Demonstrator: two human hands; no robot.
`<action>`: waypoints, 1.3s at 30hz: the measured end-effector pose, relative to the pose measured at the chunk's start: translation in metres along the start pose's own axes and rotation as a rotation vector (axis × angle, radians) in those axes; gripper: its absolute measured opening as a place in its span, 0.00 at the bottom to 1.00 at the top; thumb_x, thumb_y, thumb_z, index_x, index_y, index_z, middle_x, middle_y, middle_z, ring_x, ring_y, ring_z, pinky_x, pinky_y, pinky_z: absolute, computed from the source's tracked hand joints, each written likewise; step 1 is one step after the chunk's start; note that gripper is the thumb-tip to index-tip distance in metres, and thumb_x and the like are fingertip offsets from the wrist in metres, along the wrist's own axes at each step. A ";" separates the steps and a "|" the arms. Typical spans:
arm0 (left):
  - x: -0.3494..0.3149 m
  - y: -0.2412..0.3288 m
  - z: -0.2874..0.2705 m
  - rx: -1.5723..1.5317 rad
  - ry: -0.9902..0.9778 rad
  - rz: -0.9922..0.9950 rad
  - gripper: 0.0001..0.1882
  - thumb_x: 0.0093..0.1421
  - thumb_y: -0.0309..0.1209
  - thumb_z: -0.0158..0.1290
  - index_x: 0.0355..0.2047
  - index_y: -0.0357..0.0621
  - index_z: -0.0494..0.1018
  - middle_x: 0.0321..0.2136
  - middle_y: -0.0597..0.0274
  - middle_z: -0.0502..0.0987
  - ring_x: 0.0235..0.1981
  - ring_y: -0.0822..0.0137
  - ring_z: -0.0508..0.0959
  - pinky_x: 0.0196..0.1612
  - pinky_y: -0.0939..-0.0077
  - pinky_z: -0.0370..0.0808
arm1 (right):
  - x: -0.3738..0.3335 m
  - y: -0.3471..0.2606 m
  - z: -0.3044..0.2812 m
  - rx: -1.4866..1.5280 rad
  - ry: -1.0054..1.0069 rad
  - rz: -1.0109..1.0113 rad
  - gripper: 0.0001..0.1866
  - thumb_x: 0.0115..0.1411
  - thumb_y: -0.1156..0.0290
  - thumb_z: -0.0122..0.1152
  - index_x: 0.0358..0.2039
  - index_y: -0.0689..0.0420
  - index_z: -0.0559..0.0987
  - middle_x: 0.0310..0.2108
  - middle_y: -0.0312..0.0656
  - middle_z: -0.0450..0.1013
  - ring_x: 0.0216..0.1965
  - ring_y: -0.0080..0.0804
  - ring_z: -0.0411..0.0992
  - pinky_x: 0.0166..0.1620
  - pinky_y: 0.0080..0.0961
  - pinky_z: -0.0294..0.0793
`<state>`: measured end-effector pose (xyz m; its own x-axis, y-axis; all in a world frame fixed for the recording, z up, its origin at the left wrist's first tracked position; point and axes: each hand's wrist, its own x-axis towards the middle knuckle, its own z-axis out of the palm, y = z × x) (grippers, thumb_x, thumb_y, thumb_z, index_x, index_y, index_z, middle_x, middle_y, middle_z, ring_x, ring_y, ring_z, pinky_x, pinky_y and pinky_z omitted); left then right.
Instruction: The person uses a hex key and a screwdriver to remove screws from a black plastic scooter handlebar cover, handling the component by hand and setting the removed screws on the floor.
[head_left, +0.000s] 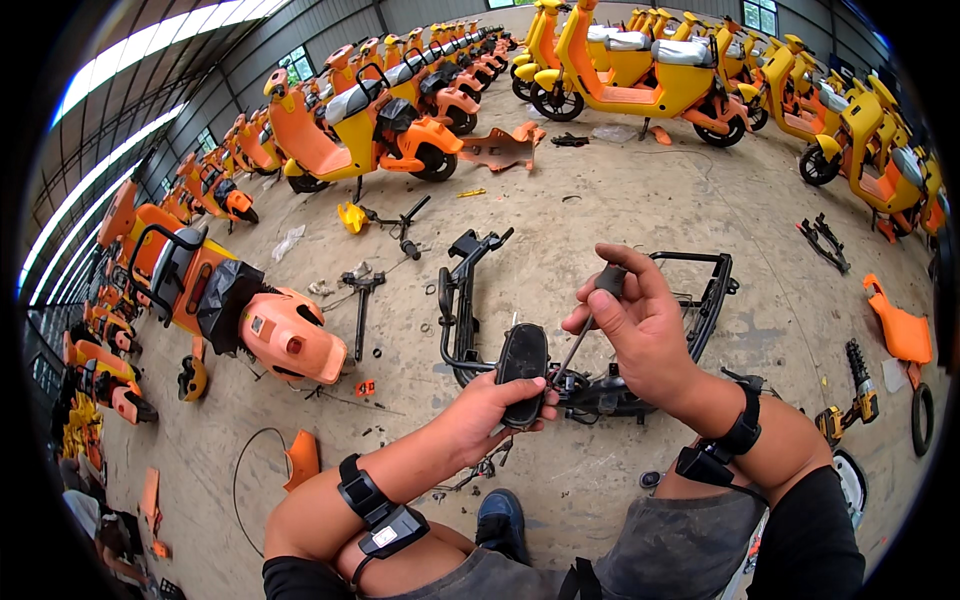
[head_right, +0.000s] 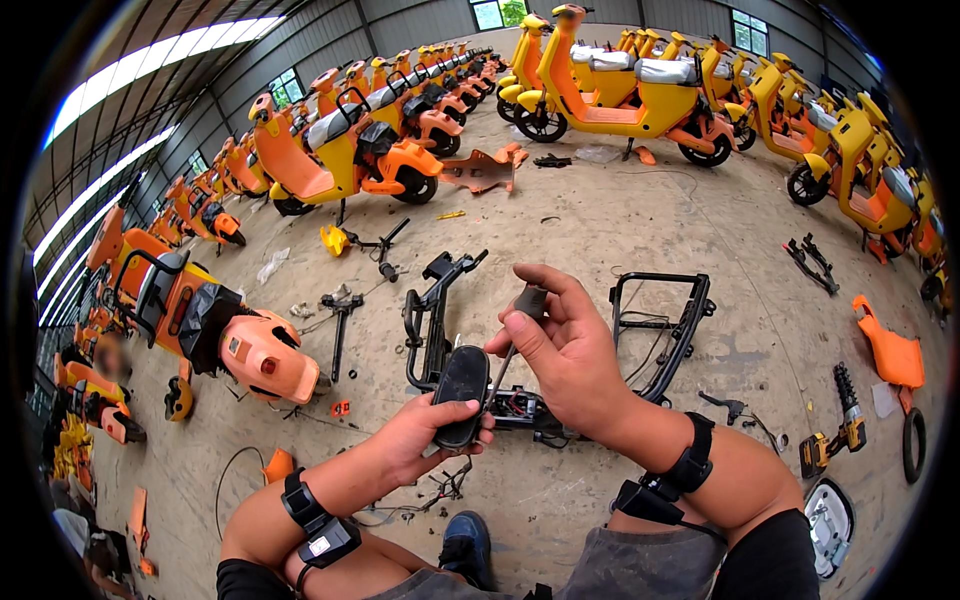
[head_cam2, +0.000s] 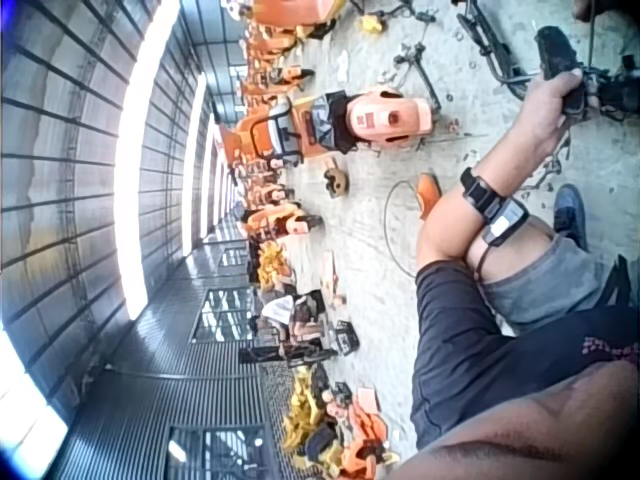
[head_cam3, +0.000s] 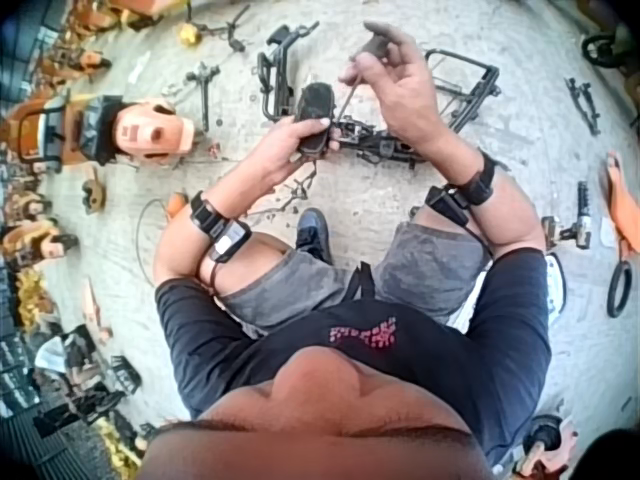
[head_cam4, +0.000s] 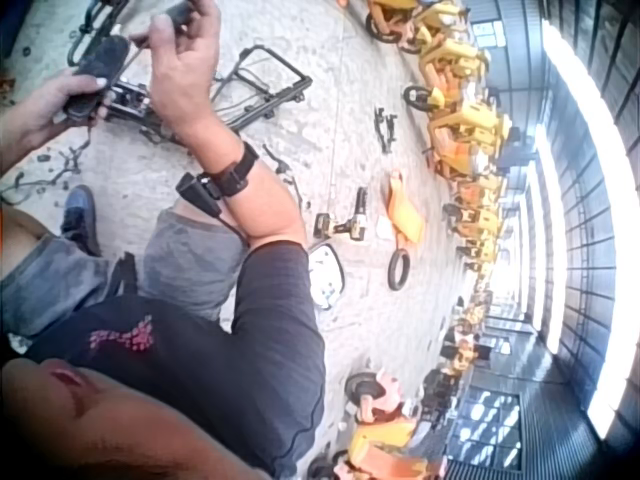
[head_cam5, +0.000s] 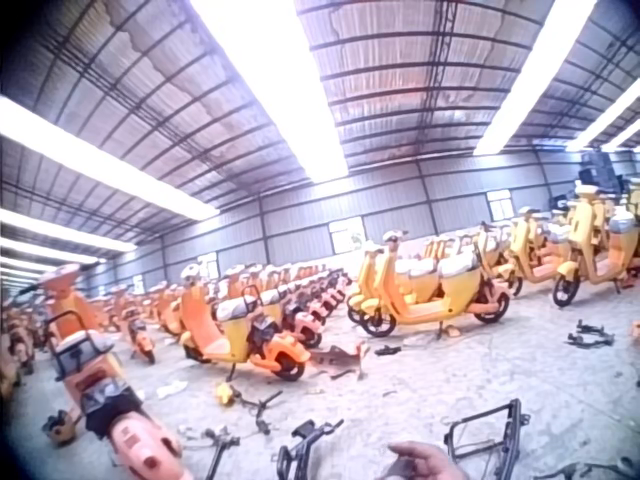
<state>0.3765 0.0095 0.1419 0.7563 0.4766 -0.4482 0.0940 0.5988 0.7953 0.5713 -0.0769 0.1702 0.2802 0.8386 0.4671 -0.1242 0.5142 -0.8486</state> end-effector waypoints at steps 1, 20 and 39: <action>0.000 -0.001 -0.001 0.003 0.002 0.005 0.12 0.64 0.31 0.55 0.44 0.38 0.72 0.36 0.56 0.80 0.36 0.63 0.82 0.40 0.67 0.80 | 0.000 0.000 0.000 -0.005 0.007 -0.015 0.25 0.69 0.72 0.53 0.63 0.62 0.59 0.42 0.42 0.68 0.42 0.29 0.76 0.47 0.27 0.76; -0.001 -0.001 0.003 0.025 -0.021 0.071 0.08 0.62 0.28 0.58 0.40 0.38 0.74 0.33 0.59 0.79 0.33 0.67 0.80 0.39 0.69 0.78 | -0.002 0.000 0.001 0.019 -0.032 -0.058 0.25 0.69 0.73 0.53 0.63 0.59 0.60 0.43 0.41 0.68 0.43 0.28 0.75 0.50 0.29 0.77; 0.000 0.001 0.005 0.077 -0.077 0.191 0.11 0.59 0.22 0.59 0.41 0.39 0.72 0.33 0.60 0.78 0.33 0.66 0.79 0.37 0.71 0.76 | 0.002 -0.001 -0.007 -0.722 -0.531 0.037 0.08 0.63 0.70 0.61 0.41 0.58 0.80 0.35 0.39 0.74 0.36 0.29 0.72 0.39 0.25 0.72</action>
<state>0.3795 0.0066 0.1448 0.8119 0.5247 -0.2559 -0.0095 0.4501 0.8929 0.5782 -0.0771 0.1702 -0.2119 0.9172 0.3373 0.5550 0.3971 -0.7309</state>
